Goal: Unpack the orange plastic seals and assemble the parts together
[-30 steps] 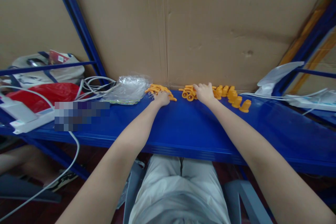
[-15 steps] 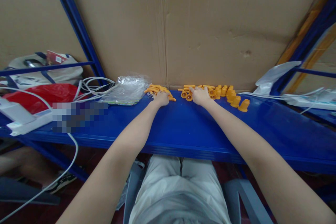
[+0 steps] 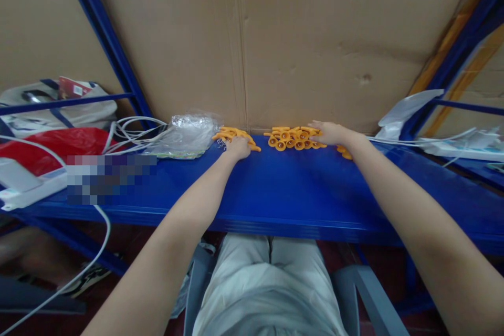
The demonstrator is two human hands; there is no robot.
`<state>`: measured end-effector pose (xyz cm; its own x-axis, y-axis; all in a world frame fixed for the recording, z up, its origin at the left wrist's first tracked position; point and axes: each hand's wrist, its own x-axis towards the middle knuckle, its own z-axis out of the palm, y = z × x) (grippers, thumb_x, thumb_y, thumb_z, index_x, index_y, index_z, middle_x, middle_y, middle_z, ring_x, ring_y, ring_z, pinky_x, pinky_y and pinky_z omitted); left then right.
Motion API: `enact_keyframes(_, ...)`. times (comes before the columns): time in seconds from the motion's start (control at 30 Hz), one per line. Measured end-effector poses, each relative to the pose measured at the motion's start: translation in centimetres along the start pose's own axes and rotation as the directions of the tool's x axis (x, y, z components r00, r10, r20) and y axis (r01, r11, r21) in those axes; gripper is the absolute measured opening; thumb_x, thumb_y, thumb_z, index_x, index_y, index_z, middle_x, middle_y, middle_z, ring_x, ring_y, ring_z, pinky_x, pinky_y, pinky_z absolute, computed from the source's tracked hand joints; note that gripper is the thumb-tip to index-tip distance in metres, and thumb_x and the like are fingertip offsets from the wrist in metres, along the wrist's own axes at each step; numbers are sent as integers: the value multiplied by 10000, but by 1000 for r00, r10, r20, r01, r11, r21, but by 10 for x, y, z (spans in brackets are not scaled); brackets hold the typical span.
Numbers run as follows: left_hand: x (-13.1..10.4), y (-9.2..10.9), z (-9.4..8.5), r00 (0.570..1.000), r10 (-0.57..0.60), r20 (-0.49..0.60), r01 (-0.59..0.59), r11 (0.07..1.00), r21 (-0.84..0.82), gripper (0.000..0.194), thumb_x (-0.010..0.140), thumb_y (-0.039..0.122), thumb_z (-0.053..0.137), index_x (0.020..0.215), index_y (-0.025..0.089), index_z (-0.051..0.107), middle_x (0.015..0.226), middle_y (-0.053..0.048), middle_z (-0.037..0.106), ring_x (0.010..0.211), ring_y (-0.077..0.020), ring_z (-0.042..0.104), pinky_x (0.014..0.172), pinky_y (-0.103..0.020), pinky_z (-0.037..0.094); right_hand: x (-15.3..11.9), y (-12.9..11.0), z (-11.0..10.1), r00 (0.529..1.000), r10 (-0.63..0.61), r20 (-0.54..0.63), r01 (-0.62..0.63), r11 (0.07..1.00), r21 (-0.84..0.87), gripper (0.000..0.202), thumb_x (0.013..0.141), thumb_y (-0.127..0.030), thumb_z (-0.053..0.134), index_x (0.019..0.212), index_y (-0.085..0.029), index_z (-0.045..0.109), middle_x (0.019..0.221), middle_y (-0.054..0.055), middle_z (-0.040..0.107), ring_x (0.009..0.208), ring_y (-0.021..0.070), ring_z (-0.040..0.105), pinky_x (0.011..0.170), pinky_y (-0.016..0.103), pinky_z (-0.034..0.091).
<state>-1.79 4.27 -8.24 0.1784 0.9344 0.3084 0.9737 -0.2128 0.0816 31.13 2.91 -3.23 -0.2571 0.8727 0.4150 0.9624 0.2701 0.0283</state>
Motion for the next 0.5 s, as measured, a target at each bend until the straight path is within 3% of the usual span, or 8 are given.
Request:
enact_keyframes(0.17,-3,9,-6,993,-90,74,86,995,52,466,976,374,489,1375,195,650,1481,-211,579,1432,-443,445,1174,-731,216,-30,45,-18,948,228,222,-215,973,-80,506,865,-408,628,1314,-192,711,1242,124,748,1161,316,700,963,380,545)
enact_keyframes(0.27,-5,12,-8,990,-105,91,100,993,60,480,982,359,480,1415,201,617,1523,-206,539,1457,-433,416,1192,-717,196,-47,58,-15,901,354,253,-327,934,-143,495,851,-317,623,1302,-136,716,1255,164,737,1156,341,705,972,398,551)
enact_keyframes(0.4,-5,12,-8,992,-107,74,103,993,52,454,984,334,490,1394,194,623,1526,-205,536,1466,-415,414,1198,-693,219,-55,70,-3,920,325,218,-313,946,-89,551,828,-241,621,1364,-124,677,1313,151,713,1208,308,684,992,345,543)
enact_keyframes(0.5,-6,11,-9,991,-126,44,125,992,26,438,968,353,543,1371,209,638,1510,-189,554,1461,-413,423,1199,-672,247,-53,75,4,920,349,176,-340,937,-81,551,828,-251,630,1368,-155,676,1239,132,748,1149,308,712,964,359,557)
